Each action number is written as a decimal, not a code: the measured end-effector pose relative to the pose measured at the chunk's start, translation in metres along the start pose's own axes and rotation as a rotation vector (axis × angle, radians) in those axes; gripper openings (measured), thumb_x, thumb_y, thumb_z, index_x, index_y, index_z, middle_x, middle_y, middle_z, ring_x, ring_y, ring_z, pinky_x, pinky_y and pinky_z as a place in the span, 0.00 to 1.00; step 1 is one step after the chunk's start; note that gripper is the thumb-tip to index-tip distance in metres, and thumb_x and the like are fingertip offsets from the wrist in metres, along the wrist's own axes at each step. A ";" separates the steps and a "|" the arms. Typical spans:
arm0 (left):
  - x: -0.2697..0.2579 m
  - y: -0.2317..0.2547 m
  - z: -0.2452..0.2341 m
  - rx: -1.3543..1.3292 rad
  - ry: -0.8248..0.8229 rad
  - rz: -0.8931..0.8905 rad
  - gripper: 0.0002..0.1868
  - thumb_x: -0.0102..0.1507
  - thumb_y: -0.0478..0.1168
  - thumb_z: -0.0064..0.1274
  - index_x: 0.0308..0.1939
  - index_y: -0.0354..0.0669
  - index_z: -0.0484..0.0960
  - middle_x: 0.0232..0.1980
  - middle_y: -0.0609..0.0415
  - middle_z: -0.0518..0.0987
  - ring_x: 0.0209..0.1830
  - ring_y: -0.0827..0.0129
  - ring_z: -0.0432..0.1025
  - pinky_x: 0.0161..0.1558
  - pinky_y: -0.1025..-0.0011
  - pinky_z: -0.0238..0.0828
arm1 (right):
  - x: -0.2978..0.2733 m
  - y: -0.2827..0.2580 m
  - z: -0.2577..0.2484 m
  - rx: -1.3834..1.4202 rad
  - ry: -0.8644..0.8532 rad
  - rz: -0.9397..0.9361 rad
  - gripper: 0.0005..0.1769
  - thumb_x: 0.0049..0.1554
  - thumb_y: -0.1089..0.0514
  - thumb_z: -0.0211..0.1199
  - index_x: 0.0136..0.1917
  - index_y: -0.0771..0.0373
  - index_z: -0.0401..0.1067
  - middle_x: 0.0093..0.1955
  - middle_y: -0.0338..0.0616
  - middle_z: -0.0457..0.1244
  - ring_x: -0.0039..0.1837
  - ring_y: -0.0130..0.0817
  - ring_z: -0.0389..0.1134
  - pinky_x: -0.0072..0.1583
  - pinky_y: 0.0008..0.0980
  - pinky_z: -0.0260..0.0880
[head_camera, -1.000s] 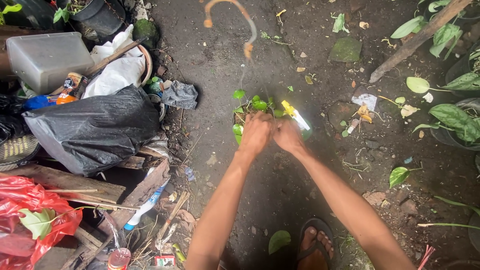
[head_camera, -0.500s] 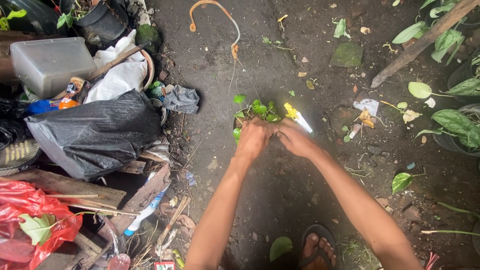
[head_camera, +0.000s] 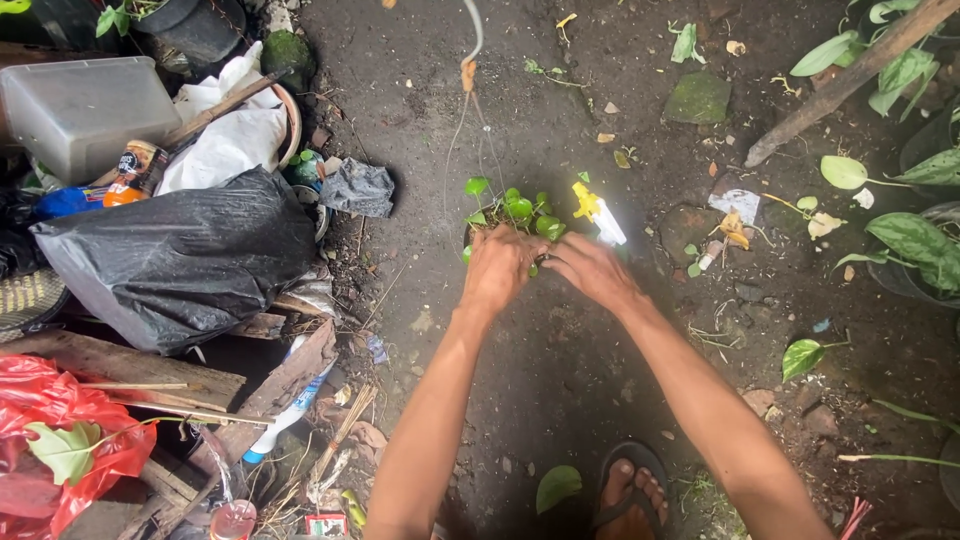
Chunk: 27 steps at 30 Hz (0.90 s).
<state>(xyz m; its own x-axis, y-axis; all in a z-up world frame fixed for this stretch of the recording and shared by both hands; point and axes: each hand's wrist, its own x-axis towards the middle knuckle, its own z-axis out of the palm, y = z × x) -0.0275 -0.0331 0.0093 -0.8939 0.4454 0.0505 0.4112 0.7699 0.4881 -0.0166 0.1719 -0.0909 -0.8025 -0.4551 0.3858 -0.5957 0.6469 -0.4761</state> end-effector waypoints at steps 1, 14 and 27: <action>0.000 -0.001 -0.001 0.002 0.002 0.000 0.13 0.67 0.44 0.52 0.30 0.50 0.88 0.36 0.57 0.87 0.45 0.63 0.77 0.54 0.60 0.64 | -0.001 0.001 0.003 0.000 0.002 -0.002 0.08 0.62 0.54 0.63 0.54 0.55 0.74 0.45 0.37 0.63 0.43 0.37 0.70 0.44 0.34 0.74; -0.003 -0.018 0.022 -0.140 0.041 -0.045 0.09 0.68 0.42 0.53 0.42 0.48 0.89 0.38 0.55 0.87 0.47 0.64 0.79 0.62 0.59 0.67 | -0.029 0.001 0.052 -0.001 0.247 0.137 0.03 0.60 0.60 0.66 0.46 0.61 0.75 0.51 0.42 0.66 0.47 0.37 0.72 0.51 0.32 0.76; -0.007 -0.012 0.036 -0.119 0.081 -0.019 0.10 0.68 0.44 0.53 0.42 0.50 0.90 0.34 0.53 0.86 0.45 0.61 0.79 0.60 0.57 0.71 | -0.006 -0.072 0.022 0.038 0.353 0.483 0.04 0.62 0.65 0.63 0.51 0.66 0.73 0.49 0.46 0.63 0.55 0.44 0.70 0.56 0.38 0.71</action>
<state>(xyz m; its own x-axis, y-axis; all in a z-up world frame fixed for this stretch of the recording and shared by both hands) -0.0198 -0.0292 -0.0287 -0.9147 0.3895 0.1081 0.3745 0.7158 0.5893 0.0306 0.1143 -0.0763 -0.9272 0.1200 0.3547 -0.1721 0.7048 -0.6882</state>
